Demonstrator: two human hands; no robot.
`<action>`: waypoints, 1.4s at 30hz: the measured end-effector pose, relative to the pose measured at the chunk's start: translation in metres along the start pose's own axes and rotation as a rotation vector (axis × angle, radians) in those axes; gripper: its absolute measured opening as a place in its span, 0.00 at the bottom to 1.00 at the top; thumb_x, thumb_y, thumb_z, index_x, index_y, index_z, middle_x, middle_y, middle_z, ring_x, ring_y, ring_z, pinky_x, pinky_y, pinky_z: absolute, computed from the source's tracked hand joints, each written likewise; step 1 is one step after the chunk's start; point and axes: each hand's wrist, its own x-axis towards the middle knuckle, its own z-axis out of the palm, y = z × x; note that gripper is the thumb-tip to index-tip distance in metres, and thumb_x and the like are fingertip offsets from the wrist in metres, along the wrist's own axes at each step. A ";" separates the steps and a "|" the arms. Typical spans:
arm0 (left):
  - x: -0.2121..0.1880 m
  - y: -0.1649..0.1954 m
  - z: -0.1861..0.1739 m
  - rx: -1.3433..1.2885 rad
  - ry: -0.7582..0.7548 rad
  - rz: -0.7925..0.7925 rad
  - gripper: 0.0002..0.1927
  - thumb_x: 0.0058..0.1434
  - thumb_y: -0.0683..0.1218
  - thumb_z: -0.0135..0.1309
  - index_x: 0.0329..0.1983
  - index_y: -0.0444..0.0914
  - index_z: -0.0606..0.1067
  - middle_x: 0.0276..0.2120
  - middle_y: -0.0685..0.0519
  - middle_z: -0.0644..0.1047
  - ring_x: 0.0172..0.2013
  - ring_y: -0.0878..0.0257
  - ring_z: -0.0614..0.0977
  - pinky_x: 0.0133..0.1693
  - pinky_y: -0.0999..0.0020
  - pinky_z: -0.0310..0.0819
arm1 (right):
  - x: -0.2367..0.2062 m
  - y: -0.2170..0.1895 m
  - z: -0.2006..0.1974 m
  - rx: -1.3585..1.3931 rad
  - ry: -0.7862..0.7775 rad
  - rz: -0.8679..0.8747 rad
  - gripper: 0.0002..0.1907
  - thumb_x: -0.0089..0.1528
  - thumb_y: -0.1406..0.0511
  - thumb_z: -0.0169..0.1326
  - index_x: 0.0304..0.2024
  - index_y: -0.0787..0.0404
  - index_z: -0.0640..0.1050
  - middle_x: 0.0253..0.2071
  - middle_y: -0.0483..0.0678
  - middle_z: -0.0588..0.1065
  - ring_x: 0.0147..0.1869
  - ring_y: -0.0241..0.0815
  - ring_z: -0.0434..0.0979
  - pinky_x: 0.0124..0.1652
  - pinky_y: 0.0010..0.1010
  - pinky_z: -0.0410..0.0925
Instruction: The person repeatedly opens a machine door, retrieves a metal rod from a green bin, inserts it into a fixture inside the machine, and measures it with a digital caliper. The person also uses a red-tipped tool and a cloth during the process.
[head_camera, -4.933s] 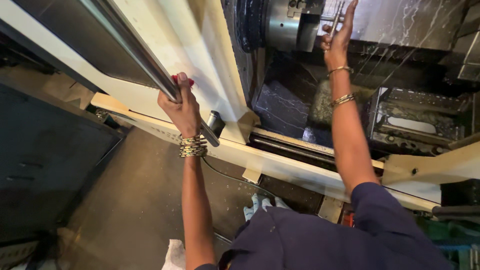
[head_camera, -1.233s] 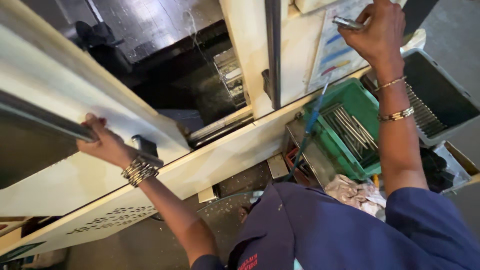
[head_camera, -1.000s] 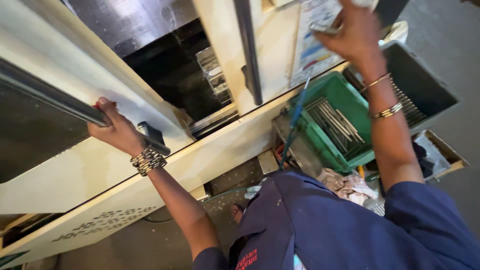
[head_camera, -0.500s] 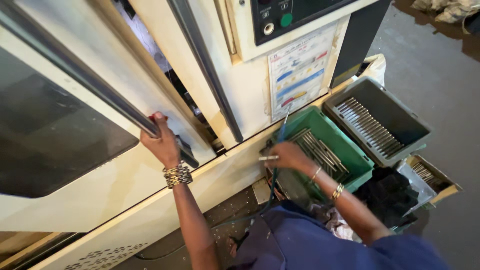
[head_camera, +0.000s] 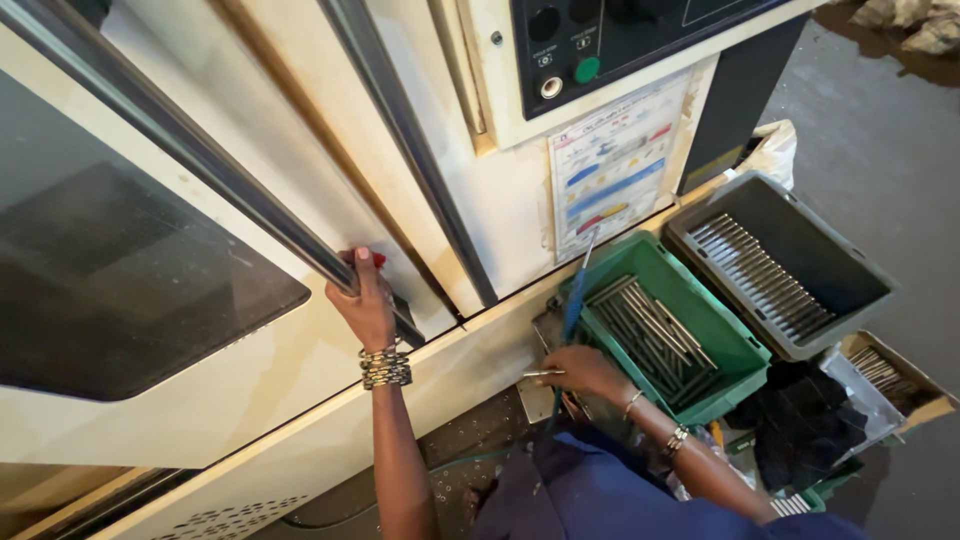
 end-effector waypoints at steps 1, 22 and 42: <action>-0.001 -0.004 -0.001 0.000 0.001 -0.026 0.19 0.70 0.54 0.54 0.33 0.33 0.72 0.15 0.56 0.67 0.14 0.70 0.66 0.18 0.72 0.56 | 0.003 -0.003 0.003 0.015 -0.011 -0.020 0.23 0.59 0.43 0.57 0.43 0.52 0.83 0.41 0.49 0.80 0.46 0.53 0.80 0.44 0.44 0.71; -0.155 -0.082 -0.052 0.697 -0.033 0.258 0.36 0.60 0.48 0.64 0.67 0.31 0.62 0.57 0.36 0.73 0.60 0.46 0.73 0.62 0.55 0.65 | -0.017 -0.061 0.018 0.053 0.129 -0.173 0.13 0.56 0.60 0.63 0.43 0.52 0.83 0.41 0.49 0.80 0.49 0.53 0.79 0.48 0.43 0.70; -0.249 -0.096 -0.180 -0.299 -0.170 -0.601 0.22 0.54 0.33 0.63 0.52 0.32 0.73 0.40 0.48 0.83 0.40 0.63 0.84 0.43 0.68 0.80 | -0.053 -0.211 0.038 0.079 0.146 -0.331 0.15 0.58 0.55 0.64 0.40 0.54 0.78 0.35 0.48 0.79 0.43 0.51 0.80 0.40 0.45 0.69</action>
